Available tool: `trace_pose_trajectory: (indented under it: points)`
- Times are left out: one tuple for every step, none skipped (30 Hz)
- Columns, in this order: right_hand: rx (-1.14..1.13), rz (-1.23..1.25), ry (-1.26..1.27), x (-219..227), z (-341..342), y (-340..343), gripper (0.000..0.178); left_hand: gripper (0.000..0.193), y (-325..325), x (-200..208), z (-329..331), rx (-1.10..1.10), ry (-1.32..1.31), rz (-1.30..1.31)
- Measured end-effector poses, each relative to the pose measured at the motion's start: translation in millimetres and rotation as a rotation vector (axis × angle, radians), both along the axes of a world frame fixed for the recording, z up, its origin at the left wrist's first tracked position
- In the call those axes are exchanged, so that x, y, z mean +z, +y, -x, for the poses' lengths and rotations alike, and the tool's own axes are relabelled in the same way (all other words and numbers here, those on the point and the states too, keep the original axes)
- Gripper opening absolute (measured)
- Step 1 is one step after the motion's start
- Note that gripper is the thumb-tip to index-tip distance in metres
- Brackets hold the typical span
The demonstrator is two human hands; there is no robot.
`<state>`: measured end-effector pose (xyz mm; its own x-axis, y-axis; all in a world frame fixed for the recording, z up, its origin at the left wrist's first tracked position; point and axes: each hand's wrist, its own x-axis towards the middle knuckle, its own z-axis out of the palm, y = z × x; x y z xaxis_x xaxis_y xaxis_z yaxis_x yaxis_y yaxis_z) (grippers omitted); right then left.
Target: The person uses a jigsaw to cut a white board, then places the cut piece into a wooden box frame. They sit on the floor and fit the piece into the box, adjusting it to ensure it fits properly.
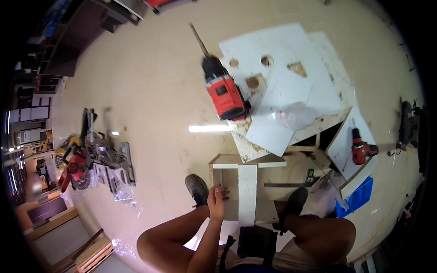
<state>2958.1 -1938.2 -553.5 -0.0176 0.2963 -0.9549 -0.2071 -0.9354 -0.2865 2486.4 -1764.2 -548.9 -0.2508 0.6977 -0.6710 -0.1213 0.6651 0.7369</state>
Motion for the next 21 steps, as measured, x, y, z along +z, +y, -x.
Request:
trace_pose_trajectory:
  points:
    - [0.065,-0.054,0.043,30.5,3.7,15.8,0.043,0.038,7.9,20.5,1.6,0.016,0.036,-0.062]
    - [0.147,-0.14,0.085,69.6,5.5,34.2,0.044,0.035,20.9,54.3,1.2,-0.008,0.053,-0.138]
    - [0.237,-0.25,0.118,115.8,7.8,56.2,0.046,0.032,30.3,93.7,11.0,-0.048,0.086,-0.238]
    - [0.285,-0.351,0.161,149.9,4.5,64.0,0.047,0.029,33.6,127.4,21.8,-0.165,0.212,-0.393]
    - [0.294,-0.508,0.166,187.1,1.8,72.0,0.048,0.027,32.2,170.9,33.8,-0.269,0.372,-0.451]
    - [0.302,-0.707,0.102,249.1,-4.7,101.8,0.049,0.027,22.9,213.0,58.8,-0.289,0.523,-0.454]
    - [0.155,-0.941,0.079,260.0,-21.1,98.5,0.051,0.027,17.9,249.6,80.9,-0.328,0.746,-0.579]
    - [0.036,-1.081,-0.07,287.4,-28.1,93.7,0.052,0.029,11.3,275.1,91.1,-0.185,0.661,-0.591]
    - [-0.025,-1.148,-0.26,309.8,-16.3,89.6,0.053,0.036,7.9,286.8,96.4,0.037,0.422,-0.695]
    - [0.022,-1.236,-0.48,342.7,28.5,103.9,0.055,0.043,4.2,299.4,91.6,0.165,0.214,-0.657]
    - [0.099,-1.459,-0.491,361.9,93.9,122.6,0.053,0.05,1.9,293.3,89.9,0.206,0.231,-0.616]
    - [0.065,-1.401,-0.166,378.5,159.5,133.7,0.055,0.053,-7.7,271.2,92.6,0.138,0.221,-0.663]
    - [0.441,-1.603,-0.502,389.1,198.3,133.8,0.055,0.053,-17.7,285.8,53.4,0.111,0.092,-0.554]
    - [0.304,-1.744,-0.256,367.0,254.8,132.7,0.055,0.053,-28.3,275.6,28.2,0.04,0.02,-0.46]
    - [0.341,-1.936,-0.194,344.7,287.2,128.9,0.054,0.057,-31.6,273.9,-10.1,0.077,-0.306,-0.305]
    - [0.539,-1.98,-0.264,310.1,301.6,120.3,0.053,0.059,-42.7,275.0,-48.6,0.109,-0.622,-0.284]
    - [0.519,-1.926,-0.372,273.4,311.4,99.0,0.052,0.061,-57.5,277.5,-66.2,0.147,-0.92,-0.248]
    - [0.349,-1.91,-0.223,241.4,313.6,90.4,0.05,0.062,-73.6,277.6,-57.1,0.116,-0.831,-0.187]
    - [0.517,-1.667,-0.228,199.2,298.6,81.8,0.051,0.063,-87.5,276.7,-48.9,0.079,-0.759,-0.127]
    - [0.309,-1.218,-0.148,179.0,308.3,60.5,0.048,0.064,-93.7,276.0,-38.0,0.054,-0.663,-0.093]
    - [0.362,-0.98,-0.23,95.2,259.5,57.5,0.053,0.065,-100.8,297.6,-69.2,0.005,-0.556,-0.21]
